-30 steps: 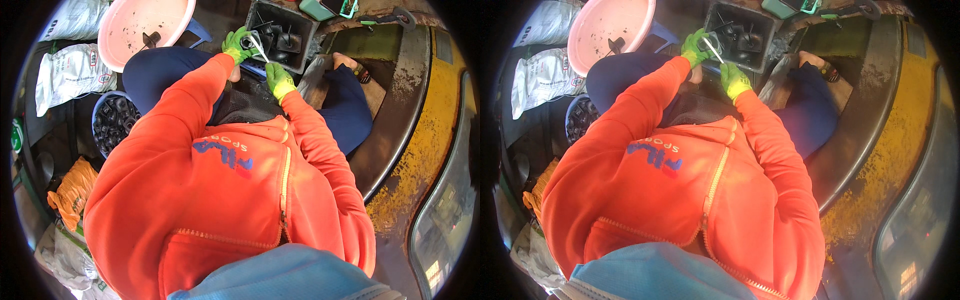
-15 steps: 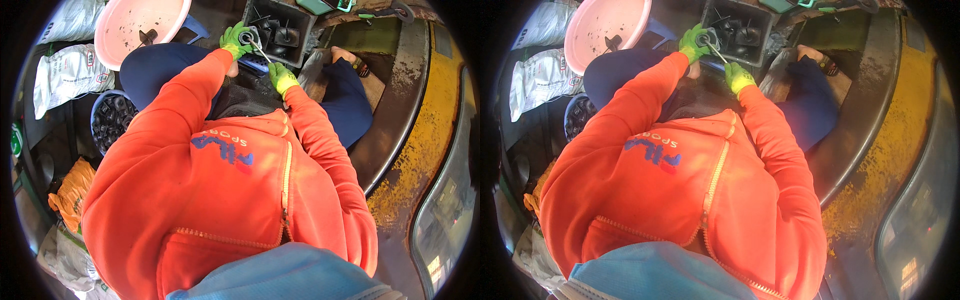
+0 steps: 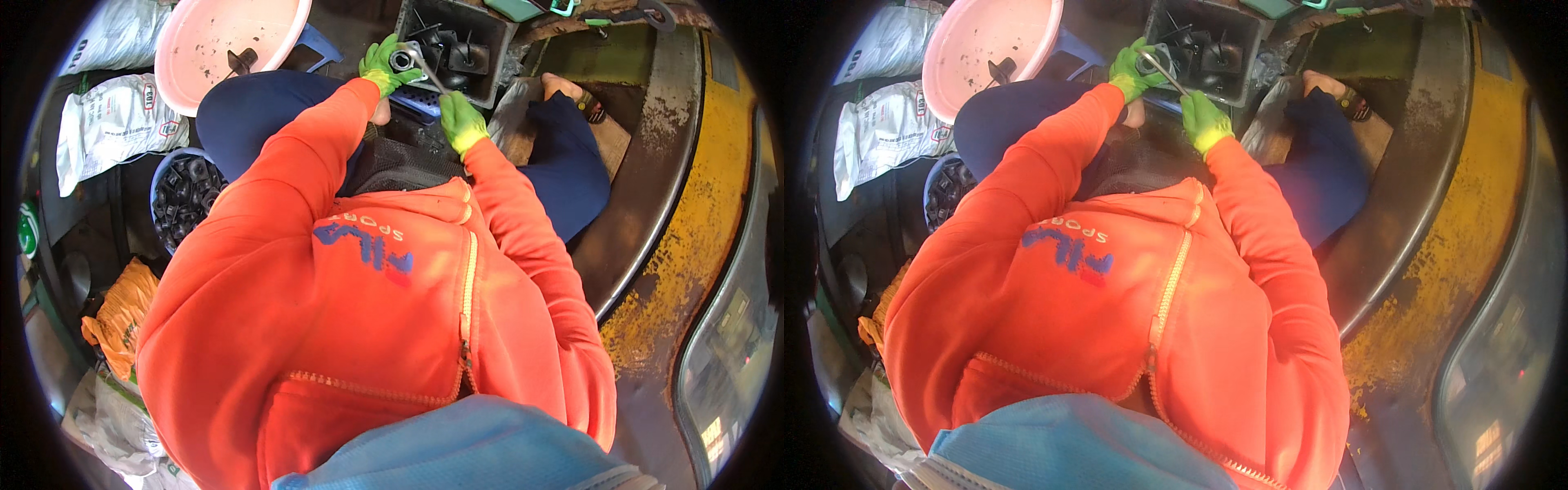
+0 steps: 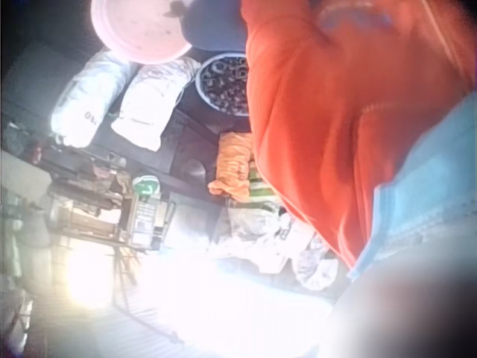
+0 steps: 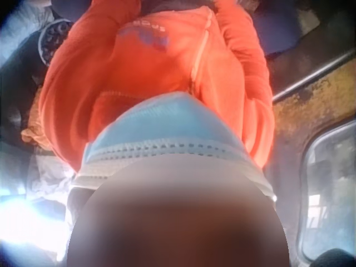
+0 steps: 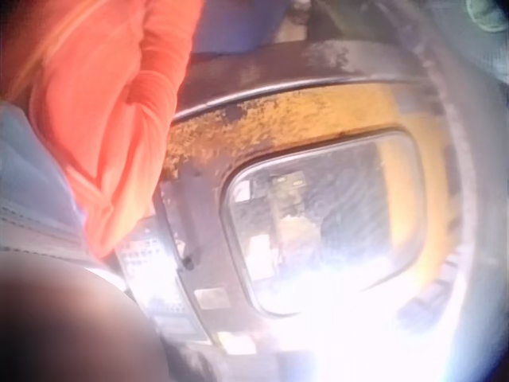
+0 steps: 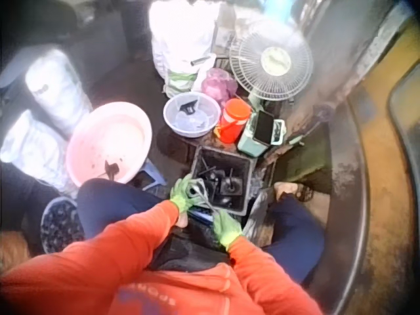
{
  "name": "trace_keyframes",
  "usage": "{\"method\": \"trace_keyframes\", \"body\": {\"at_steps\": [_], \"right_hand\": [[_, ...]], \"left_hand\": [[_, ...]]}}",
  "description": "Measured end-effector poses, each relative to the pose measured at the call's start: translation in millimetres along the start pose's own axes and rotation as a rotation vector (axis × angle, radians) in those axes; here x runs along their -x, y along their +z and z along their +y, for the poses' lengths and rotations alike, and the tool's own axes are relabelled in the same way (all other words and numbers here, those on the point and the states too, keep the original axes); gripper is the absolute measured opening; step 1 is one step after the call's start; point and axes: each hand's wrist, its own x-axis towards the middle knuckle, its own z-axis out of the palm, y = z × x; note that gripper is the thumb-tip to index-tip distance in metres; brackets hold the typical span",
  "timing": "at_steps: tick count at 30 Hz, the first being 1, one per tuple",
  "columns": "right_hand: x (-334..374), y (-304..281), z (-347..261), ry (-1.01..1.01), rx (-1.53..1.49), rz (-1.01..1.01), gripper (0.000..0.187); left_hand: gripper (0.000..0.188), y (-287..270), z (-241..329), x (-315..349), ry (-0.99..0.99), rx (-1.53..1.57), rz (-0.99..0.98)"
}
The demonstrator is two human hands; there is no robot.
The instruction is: The person sits on the floor and uses a metal tool to scrape and clean small black metal parts. They repeatedly pick up parts, scrape them, and place them into a white bowl. The person also briefly operates a nearby machine lever and inspects a part before continuing the cleaning.
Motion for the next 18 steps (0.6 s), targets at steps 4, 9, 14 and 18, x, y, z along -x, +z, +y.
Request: {"method": "trace_keyframes", "body": {"at_steps": [4,9,14,18], "right_hand": [[-5.1,1.0,2.5,-0.064,0.083,0.035,0.039],[-8.4,1.3,2.1,0.051,0.197,-0.047,0.036],[-9.1,1.0,0.0,-0.041,0.097,0.031,0.038],[-7.1,-2.1,-3.6,-0.015,0.15,0.022,0.036]], "left_hand": [[0.072,-0.4,3.8,3.4,0.052,-0.187,0.1],[0.073,-4.1,5.8,2.6,0.055,-0.188,0.054],[0.071,-6.0,9.0,5.1,0.095,-0.143,0.136],[0.072,-9.4,14.4,5.8,0.074,-0.146,0.098]]}}
